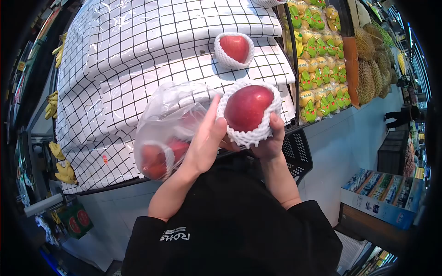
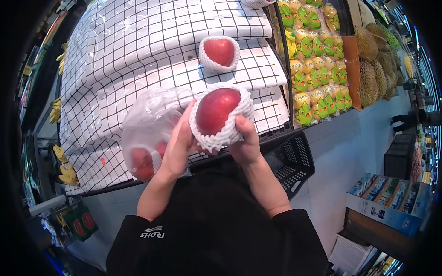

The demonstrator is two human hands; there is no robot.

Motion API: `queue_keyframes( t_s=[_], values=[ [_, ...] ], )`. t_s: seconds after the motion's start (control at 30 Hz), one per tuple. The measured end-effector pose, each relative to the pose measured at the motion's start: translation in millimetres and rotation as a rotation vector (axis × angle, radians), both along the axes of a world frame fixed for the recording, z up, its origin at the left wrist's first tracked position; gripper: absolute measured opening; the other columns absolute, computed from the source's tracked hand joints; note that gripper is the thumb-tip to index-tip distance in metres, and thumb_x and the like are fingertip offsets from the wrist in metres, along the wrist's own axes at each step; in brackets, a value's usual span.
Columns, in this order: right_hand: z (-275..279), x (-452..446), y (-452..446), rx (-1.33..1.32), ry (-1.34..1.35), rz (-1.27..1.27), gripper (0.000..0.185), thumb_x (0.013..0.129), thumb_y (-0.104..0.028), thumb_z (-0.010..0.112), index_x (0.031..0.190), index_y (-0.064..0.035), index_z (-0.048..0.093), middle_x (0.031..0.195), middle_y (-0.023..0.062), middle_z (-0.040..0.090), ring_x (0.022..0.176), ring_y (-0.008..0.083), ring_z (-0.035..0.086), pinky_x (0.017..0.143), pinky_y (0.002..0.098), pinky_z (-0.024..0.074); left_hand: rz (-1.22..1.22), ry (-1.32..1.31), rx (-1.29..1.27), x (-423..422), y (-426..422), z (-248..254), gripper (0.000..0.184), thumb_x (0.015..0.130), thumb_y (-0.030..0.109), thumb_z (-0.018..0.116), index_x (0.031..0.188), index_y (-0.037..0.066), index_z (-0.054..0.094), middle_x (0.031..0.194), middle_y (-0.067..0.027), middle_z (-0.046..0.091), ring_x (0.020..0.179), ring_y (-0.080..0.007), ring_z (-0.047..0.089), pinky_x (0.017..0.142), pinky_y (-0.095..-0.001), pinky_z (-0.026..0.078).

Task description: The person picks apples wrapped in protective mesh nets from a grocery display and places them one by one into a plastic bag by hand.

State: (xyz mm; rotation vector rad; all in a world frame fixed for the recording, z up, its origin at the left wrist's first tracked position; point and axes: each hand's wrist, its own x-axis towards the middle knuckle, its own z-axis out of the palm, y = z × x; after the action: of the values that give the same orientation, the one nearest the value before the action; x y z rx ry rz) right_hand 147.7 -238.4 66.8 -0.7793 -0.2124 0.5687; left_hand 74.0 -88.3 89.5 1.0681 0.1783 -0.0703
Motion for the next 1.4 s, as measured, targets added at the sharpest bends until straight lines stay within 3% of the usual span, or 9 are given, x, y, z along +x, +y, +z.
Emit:
queue_keyframes(
  t_s=[0.07, 0.4, 0.63, 0.77, 0.9, 1.03, 1.13, 1.27, 1.4],
  values=[
    [-7.4, 1.8, -2.1, 0.057, 0.073, -0.034, 0.060, 0.093, -0.047, 0.044, 0.133, -0.0019, 0.045, 0.128, 0.0154, 0.057, 0.113, 0.0282, 0.059, 0.098, 0.0446, 0.0481, 0.141, -0.020, 0.287, -0.1, -0.6, 6.4, 0.082, 0.092, 0.045, 0.061, 0.148, -0.003, 0.025, 0.071, 0.0000, 0.057, 0.060, -0.0061, 0.051, 0.058, -0.0218, 0.042],
    [-6.7, 0.5, 0.8, 0.203, 0.320, 0.023, 0.065, 0.096, -0.056, 0.032, 0.137, -0.0068, 0.042, 0.132, 0.0154, 0.054, 0.118, 0.0324, 0.055, 0.101, 0.0487, 0.0446, 0.288, -0.344, 0.920, 0.8, 1.4, 11.3, 0.070, 0.076, 0.029, 0.081, 0.131, -0.003, 0.052, 0.072, -0.0030, 0.057, 0.058, -0.0087, 0.048, 0.051, -0.0232, 0.039],
    [-14.5, 3.7, -3.5, 0.445, 0.297, 0.083, 0.062, 0.096, -0.051, 0.031, 0.139, -0.0071, 0.040, 0.135, 0.0166, 0.051, 0.122, 0.0349, 0.052, 0.104, 0.0522, 0.0418, 0.283, -0.462, 1.093, 2.3, 7.5, 23.7, 0.057, 0.074, 0.024, 0.082, 0.119, -0.002, 0.060, 0.081, -0.0099, 0.061, 0.060, -0.0181, 0.055, 0.053, -0.0282, 0.045],
    [-7.7, 12.4, -0.6, 0.166, 0.298, -0.113, 0.065, 0.093, -0.055, 0.039, 0.142, -0.0127, 0.039, 0.139, 0.0153, 0.048, 0.124, 0.0367, 0.051, 0.098, 0.0651, 0.0417, 0.360, -0.498, 1.189, -13.9, 17.2, 56.7, 0.042, 0.075, 0.015, 0.079, 0.112, 0.000, 0.065, 0.097, -0.0115, 0.065, 0.073, -0.0208, 0.065, 0.060, -0.0299, 0.052],
    [-14.3, 36.7, 5.5, 0.122, 0.129, -0.109, 0.062, 0.094, -0.048, 0.046, 0.142, -0.0105, 0.038, 0.139, 0.0128, 0.048, 0.126, 0.0322, 0.050, 0.104, 0.0535, 0.0416, 0.205, -0.363, 1.521, -25.8, 45.4, 76.2, 0.037, 0.076, 0.016, 0.077, 0.110, 0.005, 0.067, 0.111, -0.0129, 0.065, 0.072, -0.0217, 0.067, 0.060, -0.0310, 0.052],
    [0.9, 47.0, 27.1, 0.010, 0.041, -0.036, 0.067, 0.090, -0.047, 0.053, 0.139, -0.0033, 0.039, 0.136, 0.0161, 0.051, 0.122, 0.0304, 0.053, 0.105, 0.0486, 0.0431, 0.040, -0.207, 1.677, -43.8, 63.9, 78.0, 0.030, 0.076, 0.013, 0.073, 0.105, 0.008, 0.068, 0.101, -0.0062, 0.065, 0.068, -0.0199, 0.064, 0.054, -0.0315, 0.048],
    [20.5, 50.0, 49.7, -0.094, -0.099, 0.352, 0.077, 0.079, -0.047, 0.060, 0.133, 0.0048, 0.042, 0.122, 0.0214, 0.059, 0.106, 0.0294, 0.064, 0.092, 0.0418, 0.0539, 0.095, -0.402, 1.634, -55.8, 71.1, 73.1, 0.027, 0.072, 0.008, 0.072, 0.098, 0.005, 0.069, 0.090, -0.0057, 0.064, 0.068, -0.0194, 0.062, 0.054, -0.0304, 0.048],
    [8.1, 54.4, 76.2, -0.254, -0.032, 0.946, 0.067, 0.077, -0.031, 0.068, 0.129, 0.0057, 0.050, 0.119, 0.0143, 0.062, 0.104, 0.0193, 0.062, 0.091, 0.0317, 0.0507, 0.178, -0.616, 1.491, -62.8, 63.3, 62.8, 0.023, 0.066, 0.001, 0.070, 0.089, 0.001, 0.067, 0.083, -0.0059, 0.061, 0.070, -0.0208, 0.061, 0.058, -0.0303, 0.049],
    [13.1, 51.6, 95.3, -0.418, -0.121, 1.111, 0.055, 0.081, -0.026, 0.066, 0.125, 0.0037, 0.055, 0.116, 0.0095, 0.062, 0.106, 0.0145, 0.056, 0.092, 0.0306, 0.0448, 0.048, -0.755, 1.304, -70.3, 52.0, 58.2, 0.026, 0.064, 0.000, 0.069, 0.090, -0.002, 0.066, 0.086, -0.0086, 0.059, 0.075, -0.0236, 0.061, 0.063, -0.0316, 0.052]
  ],
)
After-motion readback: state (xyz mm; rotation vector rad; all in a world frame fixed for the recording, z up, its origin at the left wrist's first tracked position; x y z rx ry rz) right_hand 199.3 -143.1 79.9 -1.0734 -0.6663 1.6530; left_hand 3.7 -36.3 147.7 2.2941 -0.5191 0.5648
